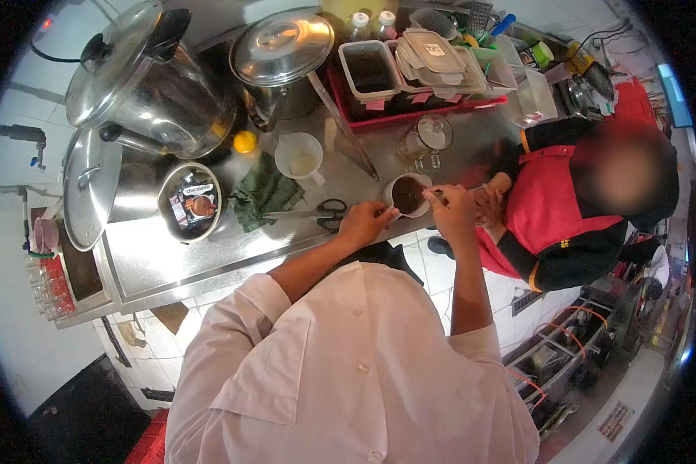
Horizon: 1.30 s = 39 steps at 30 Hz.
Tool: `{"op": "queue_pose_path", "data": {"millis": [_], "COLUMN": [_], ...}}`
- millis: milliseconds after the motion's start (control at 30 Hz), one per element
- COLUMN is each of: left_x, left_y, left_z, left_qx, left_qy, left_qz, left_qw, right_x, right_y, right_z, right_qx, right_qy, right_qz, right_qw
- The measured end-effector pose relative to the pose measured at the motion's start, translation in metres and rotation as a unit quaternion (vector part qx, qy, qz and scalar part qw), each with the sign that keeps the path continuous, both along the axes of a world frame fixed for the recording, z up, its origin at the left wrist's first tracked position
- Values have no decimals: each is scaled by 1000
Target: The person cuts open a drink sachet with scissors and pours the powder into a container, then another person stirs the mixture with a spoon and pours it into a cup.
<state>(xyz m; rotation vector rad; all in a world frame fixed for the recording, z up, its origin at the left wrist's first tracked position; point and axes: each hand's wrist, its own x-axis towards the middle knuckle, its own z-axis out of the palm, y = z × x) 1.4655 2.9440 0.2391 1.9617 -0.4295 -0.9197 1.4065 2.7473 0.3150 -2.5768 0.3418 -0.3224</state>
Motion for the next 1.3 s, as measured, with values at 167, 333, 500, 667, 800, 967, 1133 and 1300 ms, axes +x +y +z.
{"op": "queue_pose_path", "data": {"millis": [167, 333, 500, 667, 800, 967, 1133, 1300], "left_x": [-1, 0, 0, 1, 0, 1, 0, 1], "left_y": [-1, -1, -1, 2, 0, 0, 0, 0], "left_z": [14, 11, 8, 12, 16, 8, 9, 14], "left_qx": [8, 4, -6, -7, 21, 12, 0, 23], "left_qy": [8, -2, 17, 9, 24, 15, 13, -2], "left_qz": [16, 16, 17, 15, 30, 15, 22, 26], "left_qw": [1000, 1000, 1000, 1000, 999, 1000, 1000, 999], "right_x": [1, -6, 6, -1, -12, 6, 3, -11], "right_y": [8, -2, 6, -14, -8, -1, -16, -3], "right_z": [1, 6, 29, 50, 71, 51, 54, 55], "right_qx": [150, 57, 261, -13, 9, 114, -27, 28], "right_qy": [-16, 19, 84, 46, 76, 31, 12, 72], "right_qz": [-35, 6, 23, 82, 121, 135, 109, 99], "right_qw": [988, 998, 961, 995, 990, 984, 994, 992]}}
